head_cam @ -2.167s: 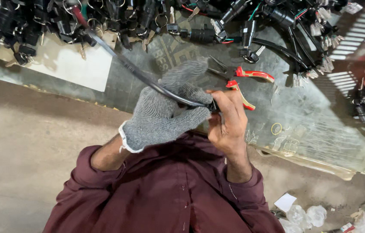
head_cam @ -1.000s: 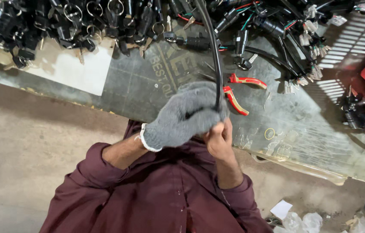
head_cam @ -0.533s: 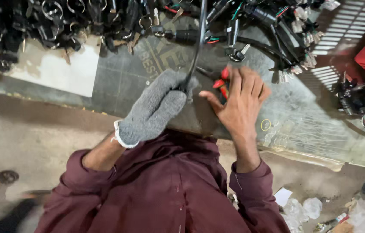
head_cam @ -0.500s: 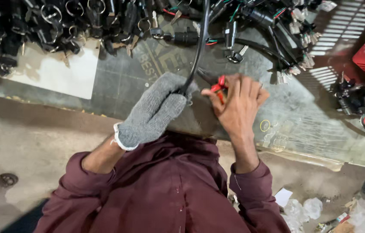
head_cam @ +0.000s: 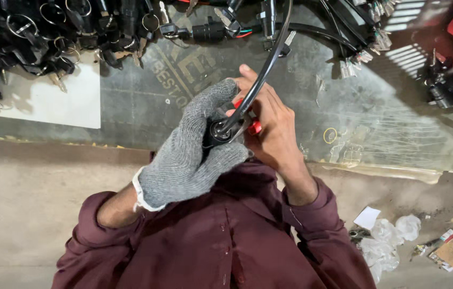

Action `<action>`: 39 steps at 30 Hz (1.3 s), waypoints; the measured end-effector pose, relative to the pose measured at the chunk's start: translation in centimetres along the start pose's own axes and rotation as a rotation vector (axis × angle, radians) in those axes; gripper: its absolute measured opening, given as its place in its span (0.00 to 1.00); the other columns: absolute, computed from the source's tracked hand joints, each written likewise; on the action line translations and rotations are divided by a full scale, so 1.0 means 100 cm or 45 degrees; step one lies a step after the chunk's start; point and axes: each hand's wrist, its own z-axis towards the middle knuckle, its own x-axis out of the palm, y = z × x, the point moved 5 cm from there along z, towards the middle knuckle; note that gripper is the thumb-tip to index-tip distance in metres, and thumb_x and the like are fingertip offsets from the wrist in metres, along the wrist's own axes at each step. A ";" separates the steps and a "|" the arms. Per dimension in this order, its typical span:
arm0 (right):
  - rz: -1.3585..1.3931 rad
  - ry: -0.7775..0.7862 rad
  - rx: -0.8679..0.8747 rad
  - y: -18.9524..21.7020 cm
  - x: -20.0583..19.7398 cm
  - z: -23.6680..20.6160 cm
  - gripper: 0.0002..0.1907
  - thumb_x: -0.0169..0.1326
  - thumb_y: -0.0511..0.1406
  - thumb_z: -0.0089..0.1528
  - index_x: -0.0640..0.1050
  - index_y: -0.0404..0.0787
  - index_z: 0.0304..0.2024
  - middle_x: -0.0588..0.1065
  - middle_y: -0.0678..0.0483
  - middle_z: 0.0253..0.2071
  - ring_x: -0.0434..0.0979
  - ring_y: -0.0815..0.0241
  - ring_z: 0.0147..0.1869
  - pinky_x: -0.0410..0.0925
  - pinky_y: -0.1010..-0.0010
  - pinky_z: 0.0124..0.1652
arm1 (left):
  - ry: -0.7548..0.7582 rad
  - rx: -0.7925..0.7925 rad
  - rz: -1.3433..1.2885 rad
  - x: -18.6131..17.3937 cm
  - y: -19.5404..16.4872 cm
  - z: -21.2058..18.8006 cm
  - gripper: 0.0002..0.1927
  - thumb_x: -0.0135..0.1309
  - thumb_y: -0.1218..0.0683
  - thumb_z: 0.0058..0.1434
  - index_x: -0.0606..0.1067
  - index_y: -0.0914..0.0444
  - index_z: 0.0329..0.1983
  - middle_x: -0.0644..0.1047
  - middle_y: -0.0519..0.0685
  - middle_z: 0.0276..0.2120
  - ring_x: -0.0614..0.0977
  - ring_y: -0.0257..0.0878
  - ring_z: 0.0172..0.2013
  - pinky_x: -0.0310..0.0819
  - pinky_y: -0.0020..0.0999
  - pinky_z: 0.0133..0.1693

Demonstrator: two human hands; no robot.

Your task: The person holds a black cable against the workbench and uses red-handled pliers to cut and strip insulation from its end, pulling the cut piece free by hand. They separate the exposed colored wires, then continue cutting and stripping additional points along the cable.

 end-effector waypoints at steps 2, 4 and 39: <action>-0.045 -0.017 -0.071 0.002 -0.003 0.002 0.19 0.64 0.26 0.49 0.72 0.34 0.41 0.75 0.41 0.47 0.78 0.41 0.49 0.72 0.60 0.45 | 0.035 -0.037 -0.068 0.000 0.000 -0.001 0.39 0.55 0.55 0.73 0.48 0.66 0.78 0.70 0.60 0.67 0.78 0.47 0.63 0.73 0.40 0.65; -0.140 0.099 0.039 -0.006 0.002 0.003 0.18 0.71 0.31 0.53 0.73 0.37 0.38 0.76 0.48 0.41 0.78 0.47 0.43 0.71 0.61 0.40 | 0.085 -0.049 -0.061 -0.002 -0.001 -0.001 0.37 0.54 0.55 0.74 0.49 0.66 0.79 0.70 0.61 0.69 0.77 0.48 0.67 0.71 0.42 0.68; -0.309 0.084 0.300 0.007 0.003 -0.033 0.20 0.68 0.35 0.53 0.72 0.40 0.42 0.75 0.50 0.34 0.78 0.47 0.37 0.68 0.58 0.36 | -0.178 0.163 1.169 0.011 0.027 -0.020 0.34 0.58 0.59 0.61 0.65 0.62 0.72 0.76 0.57 0.58 0.79 0.56 0.52 0.72 0.50 0.52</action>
